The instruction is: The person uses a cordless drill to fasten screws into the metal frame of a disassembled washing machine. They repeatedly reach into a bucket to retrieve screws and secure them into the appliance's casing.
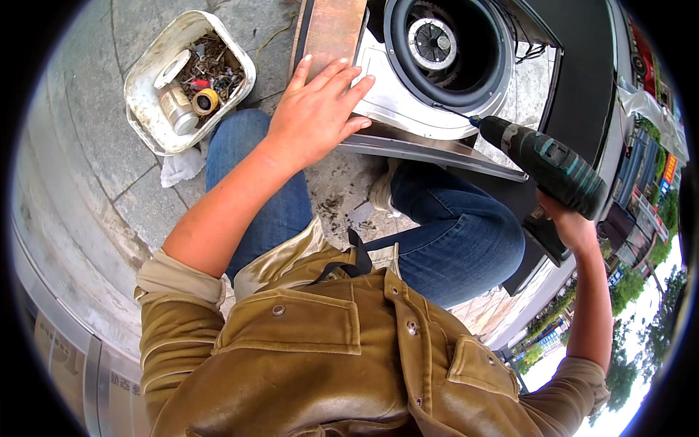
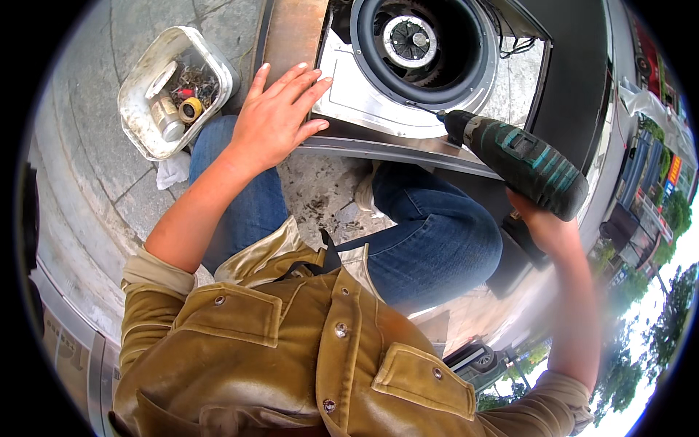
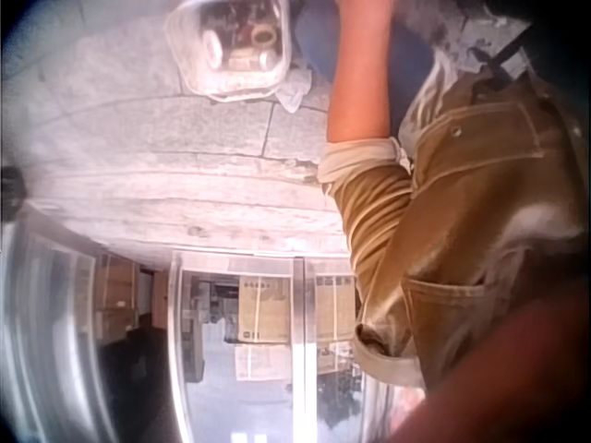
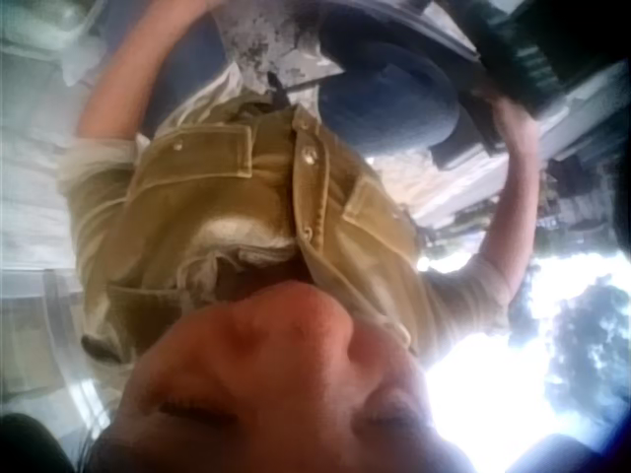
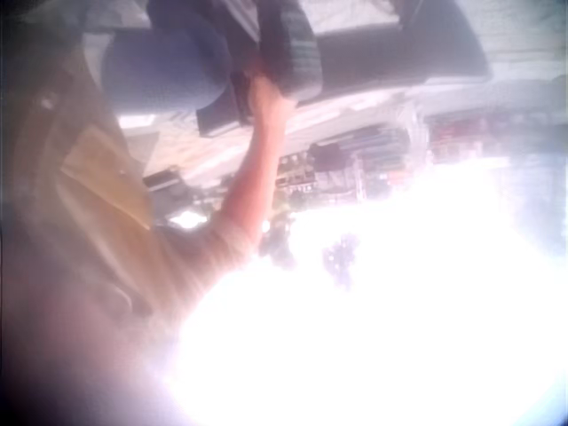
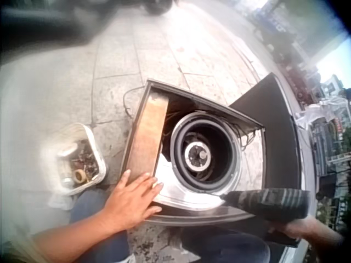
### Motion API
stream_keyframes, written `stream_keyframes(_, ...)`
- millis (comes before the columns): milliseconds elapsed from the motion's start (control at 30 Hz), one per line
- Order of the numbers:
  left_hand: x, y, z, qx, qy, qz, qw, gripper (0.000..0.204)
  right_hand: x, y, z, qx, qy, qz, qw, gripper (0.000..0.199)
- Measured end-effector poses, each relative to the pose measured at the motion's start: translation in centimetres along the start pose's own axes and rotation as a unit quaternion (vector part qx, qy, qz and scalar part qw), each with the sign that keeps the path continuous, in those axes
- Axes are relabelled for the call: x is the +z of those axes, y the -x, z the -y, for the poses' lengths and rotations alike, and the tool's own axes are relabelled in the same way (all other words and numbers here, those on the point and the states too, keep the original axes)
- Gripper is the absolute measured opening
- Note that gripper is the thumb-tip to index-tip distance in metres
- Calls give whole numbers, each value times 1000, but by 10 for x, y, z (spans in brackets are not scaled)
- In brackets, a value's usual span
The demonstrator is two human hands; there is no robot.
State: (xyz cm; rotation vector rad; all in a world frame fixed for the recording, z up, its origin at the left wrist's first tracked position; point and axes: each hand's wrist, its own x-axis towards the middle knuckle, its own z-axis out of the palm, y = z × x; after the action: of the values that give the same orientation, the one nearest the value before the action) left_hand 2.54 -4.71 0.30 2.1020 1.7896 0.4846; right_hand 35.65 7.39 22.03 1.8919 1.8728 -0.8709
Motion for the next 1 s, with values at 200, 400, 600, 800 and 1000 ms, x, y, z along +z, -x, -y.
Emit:
stream_keyframes(200, 1, 0, 0, 1, -2, 2, 1000, 56, -4, 0, 6, -13, 26, 1, 1000, 14)
stream_keyframes(400, 1, 1, 0, -1, -1, 1, 1000, 57, -5, -4, 3, -8, 14, 3, 1000, 14)
stream_keyframes(600, -1, 1, 0, -1, 1, 3, 1000, 57, -4, -3, 10, -4, 3, -3, 1000, 14)
stream_keyframes(800, 0, 1, 0, -3, -1, 4, 1000, 57, -6, -4, 11, -1, 5, 8, 1000, 14)
stream_keyframes(1000, 0, 1, 1, -2, 1, 4, 1000, 57, -6, -4, 10, -10, 5, 5, 1000, 13)
